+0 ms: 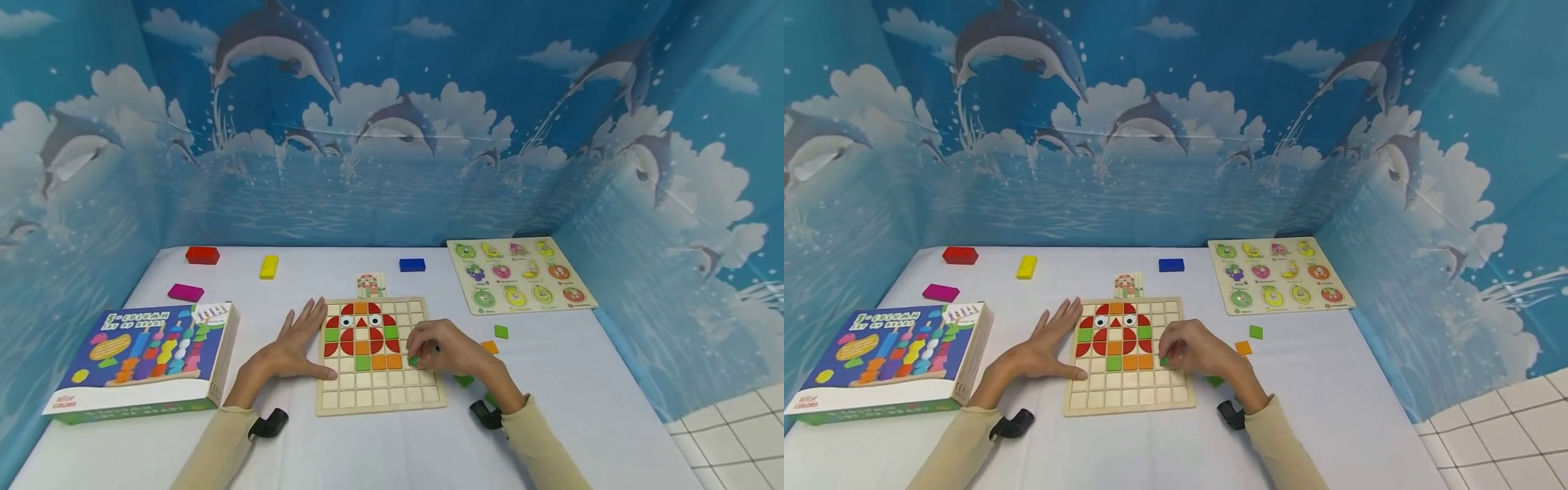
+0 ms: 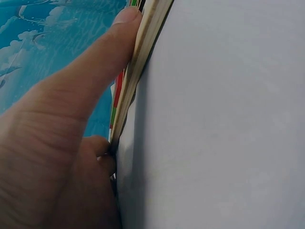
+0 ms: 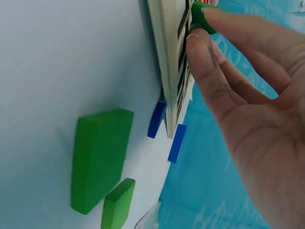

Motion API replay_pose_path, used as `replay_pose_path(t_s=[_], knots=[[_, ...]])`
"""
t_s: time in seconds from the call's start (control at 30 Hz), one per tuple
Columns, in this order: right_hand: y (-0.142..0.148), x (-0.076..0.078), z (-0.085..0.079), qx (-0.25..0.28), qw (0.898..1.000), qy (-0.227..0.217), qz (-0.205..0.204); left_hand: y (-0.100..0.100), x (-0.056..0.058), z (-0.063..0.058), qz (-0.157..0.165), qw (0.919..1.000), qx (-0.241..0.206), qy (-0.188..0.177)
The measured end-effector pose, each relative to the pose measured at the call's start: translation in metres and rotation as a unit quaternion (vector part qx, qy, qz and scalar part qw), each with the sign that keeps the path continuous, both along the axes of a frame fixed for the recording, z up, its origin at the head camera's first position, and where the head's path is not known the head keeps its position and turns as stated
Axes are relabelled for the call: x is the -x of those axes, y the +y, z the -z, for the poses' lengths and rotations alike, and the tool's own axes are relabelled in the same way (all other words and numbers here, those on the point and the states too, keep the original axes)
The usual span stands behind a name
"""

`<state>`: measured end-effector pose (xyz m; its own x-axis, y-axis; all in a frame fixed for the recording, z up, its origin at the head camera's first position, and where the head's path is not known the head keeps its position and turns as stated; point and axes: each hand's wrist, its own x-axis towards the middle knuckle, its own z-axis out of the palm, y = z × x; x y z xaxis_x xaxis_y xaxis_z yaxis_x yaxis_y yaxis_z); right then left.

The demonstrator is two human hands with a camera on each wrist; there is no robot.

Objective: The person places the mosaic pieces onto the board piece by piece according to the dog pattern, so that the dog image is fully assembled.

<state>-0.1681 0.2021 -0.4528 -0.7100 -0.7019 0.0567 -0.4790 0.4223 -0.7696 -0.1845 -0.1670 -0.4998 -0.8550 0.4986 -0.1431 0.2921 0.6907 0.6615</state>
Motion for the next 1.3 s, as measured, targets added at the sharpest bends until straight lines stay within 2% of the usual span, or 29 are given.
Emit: replay_pose_path(t_s=[0.13, 0.3, 0.47, 0.63, 0.83, 1.13, 1.3], knots=[[-0.002, -0.001, 0.000, -0.014, 1.000, 0.007, 0.002, -0.001, 0.000, 0.002, -0.006, 0.9999, 0.010, 0.002], [-0.002, -0.002, -0.001, -0.035, 0.999, 0.030, 0.026, 0.002, -0.001, -0.004, 0.001, 1.0000, 0.005, 0.000], [-0.002, -0.003, -0.001, -0.051, 0.997, 0.035, 0.052, 0.003, -0.003, -0.008, 0.003, 1.0000, -0.001, 0.000], [-0.008, -0.005, 0.003, -0.044, 0.997, 0.038, 0.052, 0.001, -0.003, -0.004, 0.002, 0.9999, -0.017, 0.003], [-0.013, -0.005, 0.008, -0.044, 0.996, 0.044, 0.064, 0.000, 0.000, 0.005, -0.002, 0.9999, -0.005, 0.013], [-0.007, -0.005, 0.001, -0.060, 0.994, 0.043, 0.076, 0.003, -0.001, -0.007, 0.004, 1.0000, -0.007, 0.000], [-0.007, -0.003, 0.001, -0.054, 0.996, 0.037, 0.068, 0.001, 0.001, 0.001, 0.001, 0.9999, 0.009, 0.012]])
